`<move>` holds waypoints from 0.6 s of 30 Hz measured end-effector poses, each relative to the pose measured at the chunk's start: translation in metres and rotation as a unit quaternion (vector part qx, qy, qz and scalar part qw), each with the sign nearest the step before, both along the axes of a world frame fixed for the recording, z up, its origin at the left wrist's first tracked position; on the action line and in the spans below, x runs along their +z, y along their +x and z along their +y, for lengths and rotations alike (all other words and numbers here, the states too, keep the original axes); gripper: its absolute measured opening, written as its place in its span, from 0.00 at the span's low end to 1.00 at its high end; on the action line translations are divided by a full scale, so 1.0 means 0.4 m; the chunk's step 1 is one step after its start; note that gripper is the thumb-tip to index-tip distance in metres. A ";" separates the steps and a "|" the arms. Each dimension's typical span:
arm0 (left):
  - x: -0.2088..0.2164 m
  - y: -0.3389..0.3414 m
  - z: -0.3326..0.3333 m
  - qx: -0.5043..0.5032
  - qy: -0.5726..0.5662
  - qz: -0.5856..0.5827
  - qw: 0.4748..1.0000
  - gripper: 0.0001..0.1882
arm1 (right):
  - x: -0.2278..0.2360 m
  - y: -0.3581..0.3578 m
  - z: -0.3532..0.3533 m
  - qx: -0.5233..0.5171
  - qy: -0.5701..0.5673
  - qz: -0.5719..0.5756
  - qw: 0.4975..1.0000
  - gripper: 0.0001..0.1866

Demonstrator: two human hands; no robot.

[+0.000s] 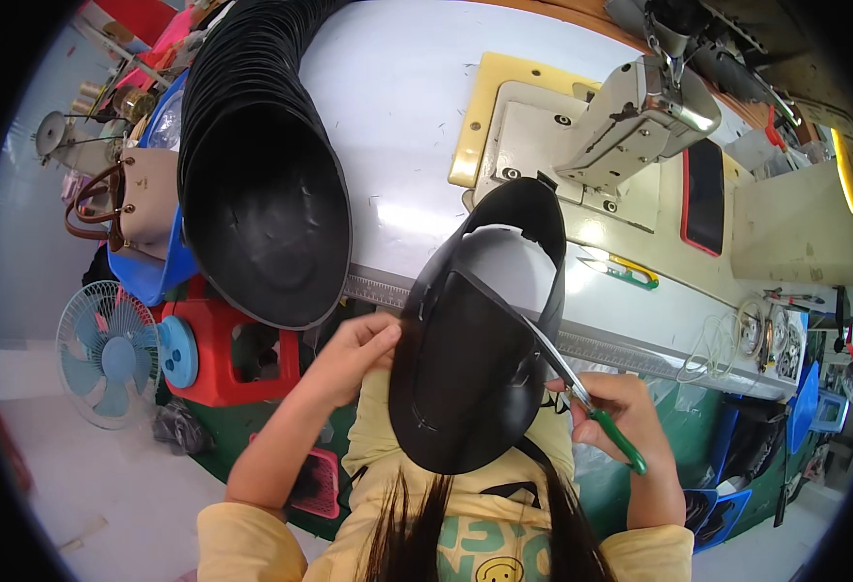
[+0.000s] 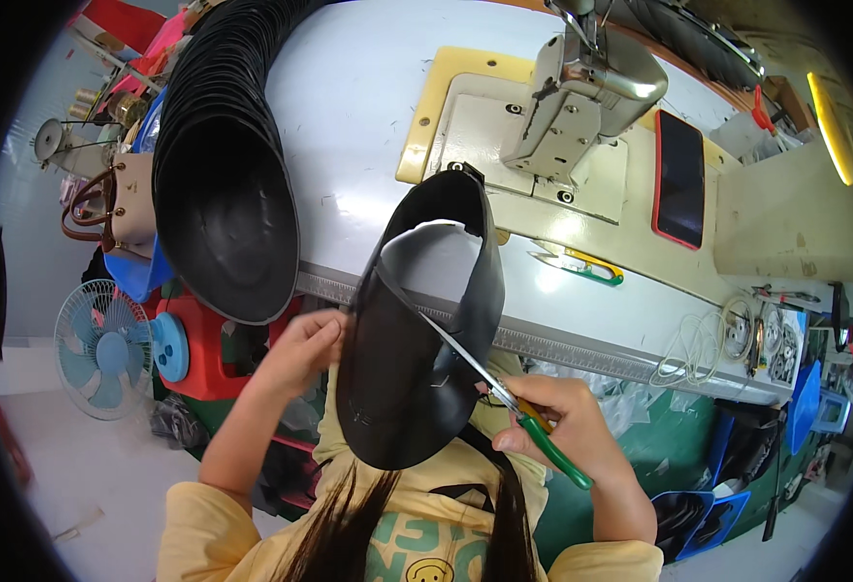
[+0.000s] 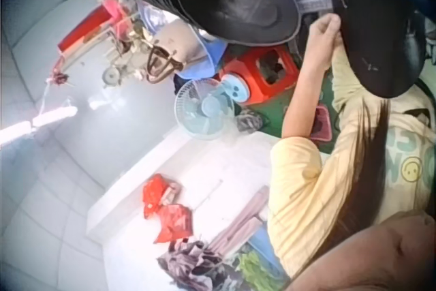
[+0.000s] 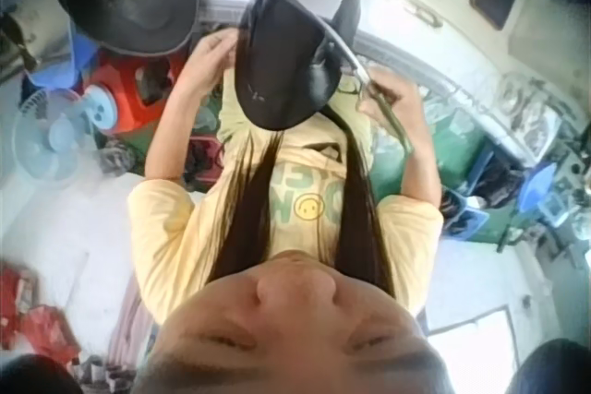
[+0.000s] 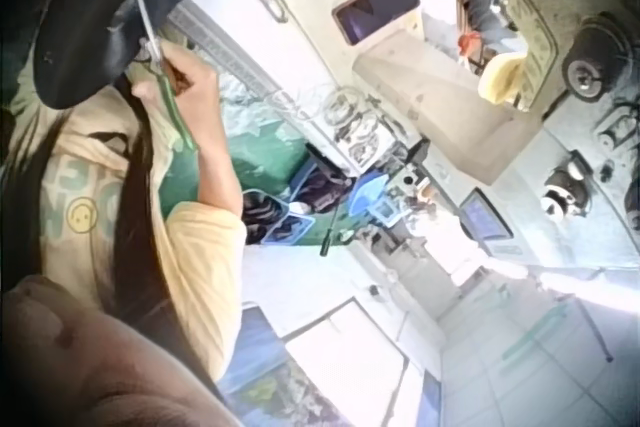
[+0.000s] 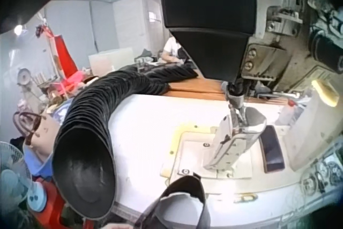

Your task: The person uses green-handled scissors to trim excess material from the edges of black leather shoe parts. They repeatedly pick up parts from a stack, trim along the seams, and place the finished pieces back on the table next to a sewing machine.

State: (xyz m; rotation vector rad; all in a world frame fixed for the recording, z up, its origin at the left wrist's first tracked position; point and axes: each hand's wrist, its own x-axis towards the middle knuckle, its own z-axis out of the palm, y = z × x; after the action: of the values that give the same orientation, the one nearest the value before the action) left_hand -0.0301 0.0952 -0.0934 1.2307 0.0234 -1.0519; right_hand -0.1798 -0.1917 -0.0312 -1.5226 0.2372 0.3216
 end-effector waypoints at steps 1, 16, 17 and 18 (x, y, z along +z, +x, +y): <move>-0.011 -0.025 -0.012 0.080 -0.099 0.161 0.979 0.20 | -0.005 -0.001 0.003 0.000 0.004 0.001 1.000 0.27; 0.186 -0.014 0.005 0.172 0.005 -0.129 0.977 0.24 | 0.018 -0.033 0.010 -0.027 -0.038 -0.008 0.999 0.37; 0.195 -0.013 0.006 0.169 -0.005 -0.133 0.977 0.21 | 0.021 -0.033 0.010 -0.020 -0.040 -0.003 0.999 0.37; 0.197 -0.012 0.005 0.165 -0.012 -0.145 0.975 0.21 | 0.022 -0.032 0.010 -0.014 -0.041 0.002 0.999 0.37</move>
State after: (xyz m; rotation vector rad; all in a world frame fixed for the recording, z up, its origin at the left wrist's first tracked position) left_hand -0.0351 0.0973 -0.0148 1.2956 -0.0105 -0.5769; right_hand -0.1926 -0.1876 -0.0224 -1.5985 0.2776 0.2954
